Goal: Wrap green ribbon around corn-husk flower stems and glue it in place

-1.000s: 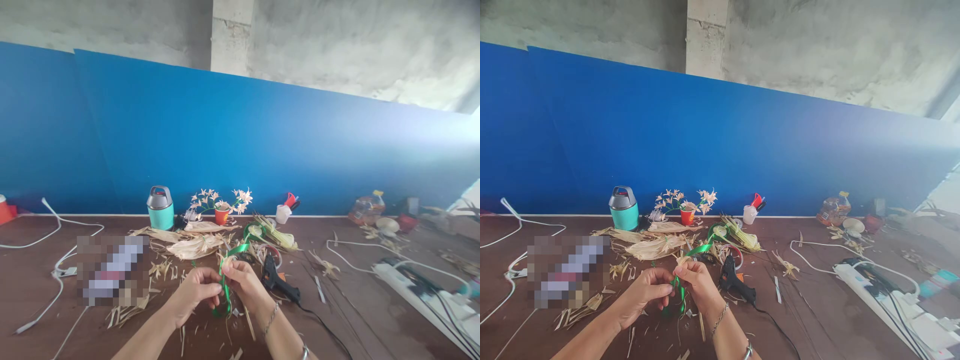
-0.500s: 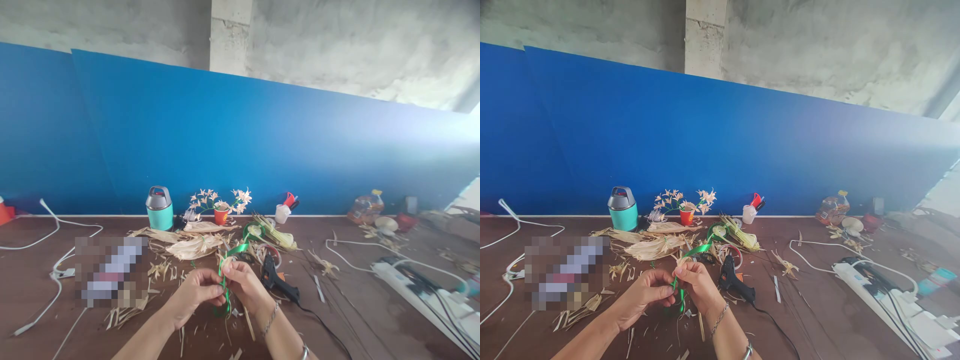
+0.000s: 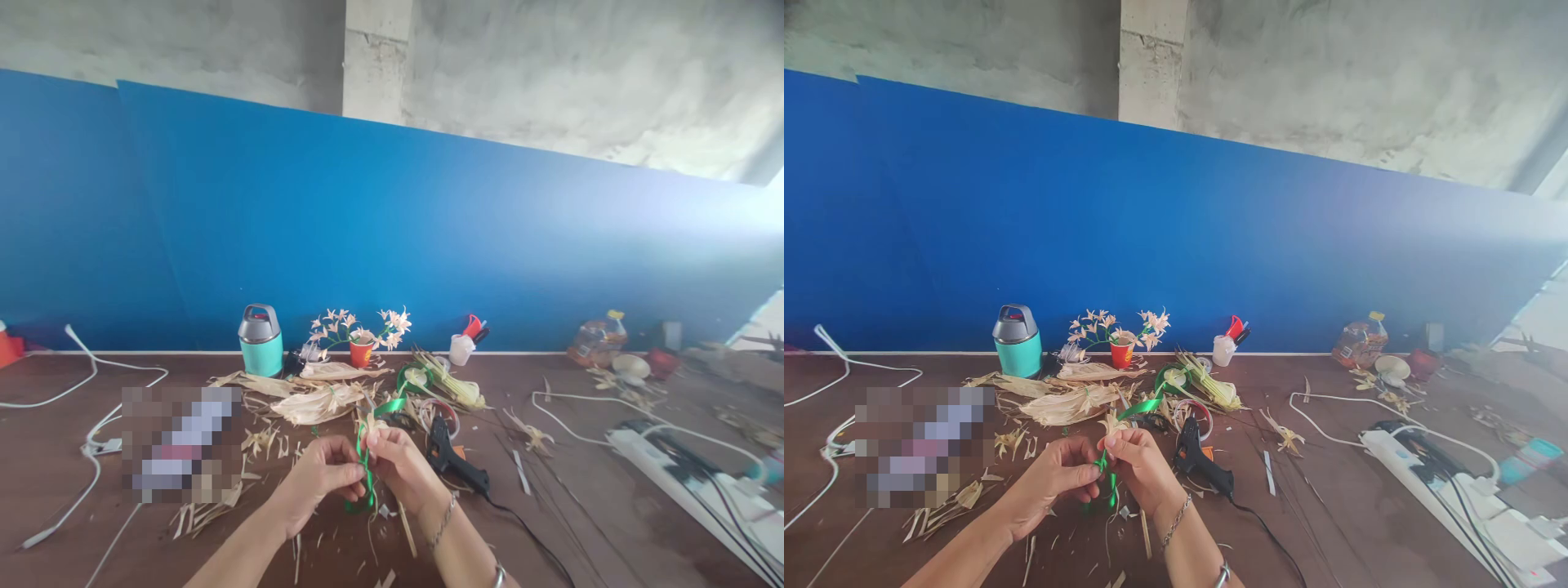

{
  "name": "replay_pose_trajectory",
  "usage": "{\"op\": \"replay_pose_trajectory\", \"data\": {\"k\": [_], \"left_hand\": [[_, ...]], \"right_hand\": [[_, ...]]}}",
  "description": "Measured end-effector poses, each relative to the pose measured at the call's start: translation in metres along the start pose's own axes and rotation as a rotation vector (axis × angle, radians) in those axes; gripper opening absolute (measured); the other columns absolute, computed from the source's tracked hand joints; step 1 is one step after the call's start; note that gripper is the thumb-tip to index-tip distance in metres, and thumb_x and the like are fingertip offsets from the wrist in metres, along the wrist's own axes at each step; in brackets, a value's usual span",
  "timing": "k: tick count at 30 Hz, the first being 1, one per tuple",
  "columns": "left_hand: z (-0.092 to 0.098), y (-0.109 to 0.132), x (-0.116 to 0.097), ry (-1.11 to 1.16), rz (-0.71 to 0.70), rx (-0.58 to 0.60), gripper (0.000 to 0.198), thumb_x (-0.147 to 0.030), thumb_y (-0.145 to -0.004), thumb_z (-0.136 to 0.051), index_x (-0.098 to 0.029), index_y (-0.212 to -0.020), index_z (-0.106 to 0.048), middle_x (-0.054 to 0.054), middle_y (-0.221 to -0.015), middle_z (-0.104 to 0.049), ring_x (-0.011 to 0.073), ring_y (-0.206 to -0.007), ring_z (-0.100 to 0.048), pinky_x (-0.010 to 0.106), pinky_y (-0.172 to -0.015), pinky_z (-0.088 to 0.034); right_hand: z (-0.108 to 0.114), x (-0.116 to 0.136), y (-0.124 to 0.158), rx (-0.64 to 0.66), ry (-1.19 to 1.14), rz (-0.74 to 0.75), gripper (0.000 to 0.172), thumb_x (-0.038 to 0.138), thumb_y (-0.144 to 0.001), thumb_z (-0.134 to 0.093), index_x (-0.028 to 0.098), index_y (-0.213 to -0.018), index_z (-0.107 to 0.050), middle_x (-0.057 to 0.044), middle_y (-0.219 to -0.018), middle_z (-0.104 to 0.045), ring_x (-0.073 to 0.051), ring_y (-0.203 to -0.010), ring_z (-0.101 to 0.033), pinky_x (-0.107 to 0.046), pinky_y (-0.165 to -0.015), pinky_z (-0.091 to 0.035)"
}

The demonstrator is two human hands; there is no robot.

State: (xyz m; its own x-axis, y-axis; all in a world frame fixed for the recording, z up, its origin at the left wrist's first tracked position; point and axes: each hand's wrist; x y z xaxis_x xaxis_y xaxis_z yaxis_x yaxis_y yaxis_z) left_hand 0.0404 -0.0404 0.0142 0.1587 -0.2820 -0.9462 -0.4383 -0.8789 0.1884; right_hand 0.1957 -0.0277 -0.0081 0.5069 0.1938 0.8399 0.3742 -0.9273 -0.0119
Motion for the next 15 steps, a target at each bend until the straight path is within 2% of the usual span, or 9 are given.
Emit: {"op": "replay_pose_trajectory", "data": {"k": [2, 4, 6, 11, 15], "left_hand": [[0.0007, 0.0001, -0.0008, 0.018, -0.001, 0.012, 0.029, -0.031, -0.054, -0.078, -0.015, -0.067, -0.057, -0.003, -0.06, -0.061, 0.0107, -0.049, -0.06, 0.017, -0.041, -0.039], [0.0027, -0.0004, -0.0003, 0.027, 0.018, 0.021, 0.031, -0.035, -0.056, -0.075, -0.016, -0.073, -0.059, -0.004, -0.059, -0.06, 0.008, -0.038, -0.055, 0.015, -0.031, -0.024], [0.0055, -0.0014, 0.0012, 0.014, 0.036, 0.007, 0.03, -0.04, -0.06, -0.071, -0.015, -0.072, -0.06, -0.004, -0.054, -0.057, 0.0038, -0.03, -0.045, 0.016, -0.03, -0.011], [0.01, -0.0032, 0.0042, 0.026, 0.069, -0.039, 0.028, -0.041, -0.065, -0.068, -0.013, -0.067, -0.065, 0.001, -0.059, -0.064, -0.0009, -0.032, -0.027, 0.018, -0.034, -0.007], [0.008, -0.0014, 0.0016, 0.101, 0.127, 0.047, 0.024, -0.036, -0.065, -0.071, -0.012, -0.065, -0.068, 0.006, -0.066, -0.069, -0.0012, -0.035, -0.024, 0.018, -0.036, -0.006]], "right_hand": [[0.0008, -0.0003, -0.0001, 0.013, -0.008, 0.003, 0.028, 0.035, -0.065, -0.075, 0.012, -0.055, -0.062, 0.0, -0.06, -0.055, -0.009, -0.054, -0.047, -0.022, -0.054, -0.037], [0.0018, -0.0007, -0.0002, 0.015, -0.002, -0.002, 0.027, 0.035, -0.065, -0.075, 0.012, -0.057, -0.063, 0.0, -0.061, -0.056, -0.008, -0.053, -0.046, -0.022, -0.053, -0.037], [0.0029, -0.0013, -0.0003, 0.012, 0.012, -0.005, 0.025, 0.034, -0.065, -0.075, 0.012, -0.06, -0.065, -0.001, -0.061, -0.058, -0.008, -0.051, -0.047, -0.022, -0.053, -0.037], [0.0033, -0.0017, 0.0002, 0.008, 0.023, -0.039, 0.026, 0.034, -0.063, -0.077, 0.01, -0.066, -0.069, 0.001, -0.053, -0.055, -0.007, -0.048, -0.048, -0.021, -0.051, -0.037], [0.0, 0.0007, 0.0018, 0.019, 0.011, -0.074, 0.027, 0.036, -0.062, -0.078, 0.01, -0.066, -0.07, 0.001, -0.05, -0.055, -0.007, -0.045, -0.047, -0.02, -0.047, -0.036]]}}
Point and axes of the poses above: each hand's wrist, its own y-axis away from the middle knuckle, its own z-axis out of the back of the hand, x = y × z
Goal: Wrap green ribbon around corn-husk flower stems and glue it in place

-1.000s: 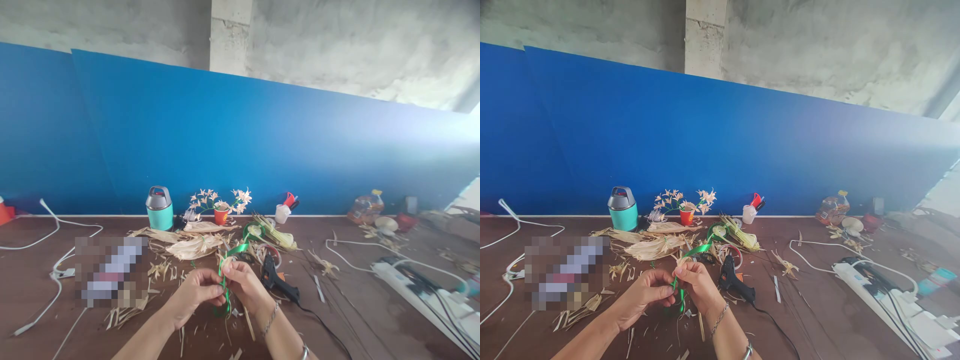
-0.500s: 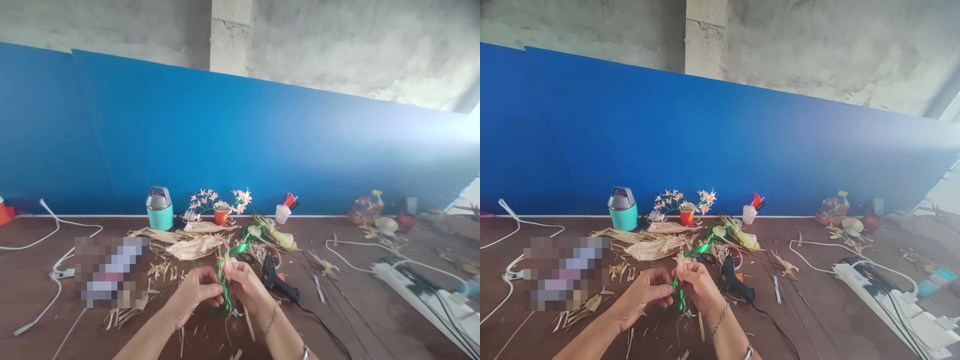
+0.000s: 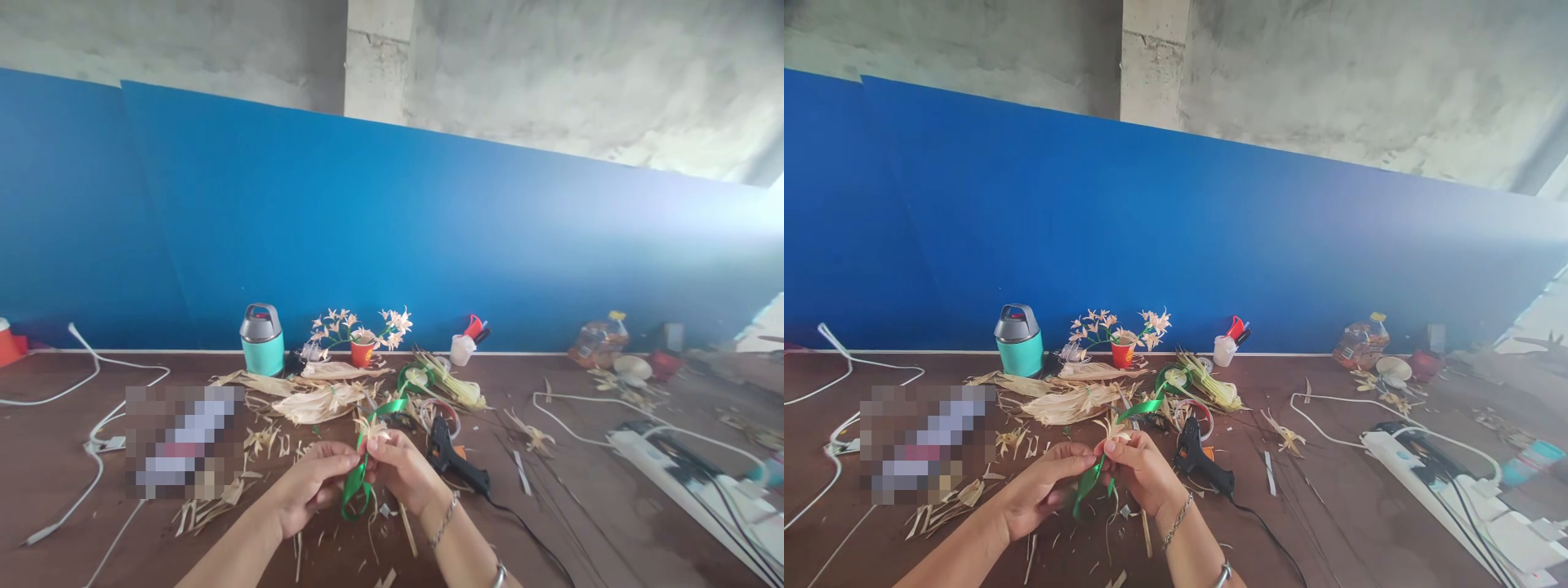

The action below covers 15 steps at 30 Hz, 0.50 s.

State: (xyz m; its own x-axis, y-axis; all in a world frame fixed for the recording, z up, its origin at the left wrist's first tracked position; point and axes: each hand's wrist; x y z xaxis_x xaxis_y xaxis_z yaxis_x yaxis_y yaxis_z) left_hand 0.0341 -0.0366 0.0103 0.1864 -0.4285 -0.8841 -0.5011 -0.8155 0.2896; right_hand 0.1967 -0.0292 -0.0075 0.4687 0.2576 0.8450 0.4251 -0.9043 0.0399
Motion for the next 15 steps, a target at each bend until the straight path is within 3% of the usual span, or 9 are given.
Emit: {"op": "replay_pose_trajectory", "data": {"k": [8, 15], "left_hand": [[-0.0017, 0.0007, 0.0001, 0.077, 0.002, 0.053, 0.022, -0.032, -0.062, -0.075, -0.012, -0.069, -0.073, 0.011, -0.07, -0.072, -0.0015, -0.035, -0.025, 0.018, -0.038, -0.009], [-0.0034, -0.0003, 0.0028, 0.075, -0.019, 0.053, 0.022, -0.031, -0.062, -0.075, -0.011, -0.071, -0.072, 0.009, -0.069, -0.07, 0.0, -0.038, -0.028, 0.019, -0.039, -0.009]], "right_hand": [[0.0007, -0.0003, 0.0004, 0.039, -0.002, -0.014, 0.028, 0.036, -0.063, -0.076, 0.01, -0.07, -0.071, 0.001, -0.053, -0.055, -0.006, -0.047, -0.047, -0.02, -0.048, -0.035], [-0.0002, 0.0003, 0.0021, 0.05, 0.036, -0.034, 0.03, 0.037, -0.067, -0.074, 0.009, -0.077, -0.071, 0.001, -0.057, -0.054, -0.006, -0.048, -0.045, -0.02, -0.05, -0.031]]}}
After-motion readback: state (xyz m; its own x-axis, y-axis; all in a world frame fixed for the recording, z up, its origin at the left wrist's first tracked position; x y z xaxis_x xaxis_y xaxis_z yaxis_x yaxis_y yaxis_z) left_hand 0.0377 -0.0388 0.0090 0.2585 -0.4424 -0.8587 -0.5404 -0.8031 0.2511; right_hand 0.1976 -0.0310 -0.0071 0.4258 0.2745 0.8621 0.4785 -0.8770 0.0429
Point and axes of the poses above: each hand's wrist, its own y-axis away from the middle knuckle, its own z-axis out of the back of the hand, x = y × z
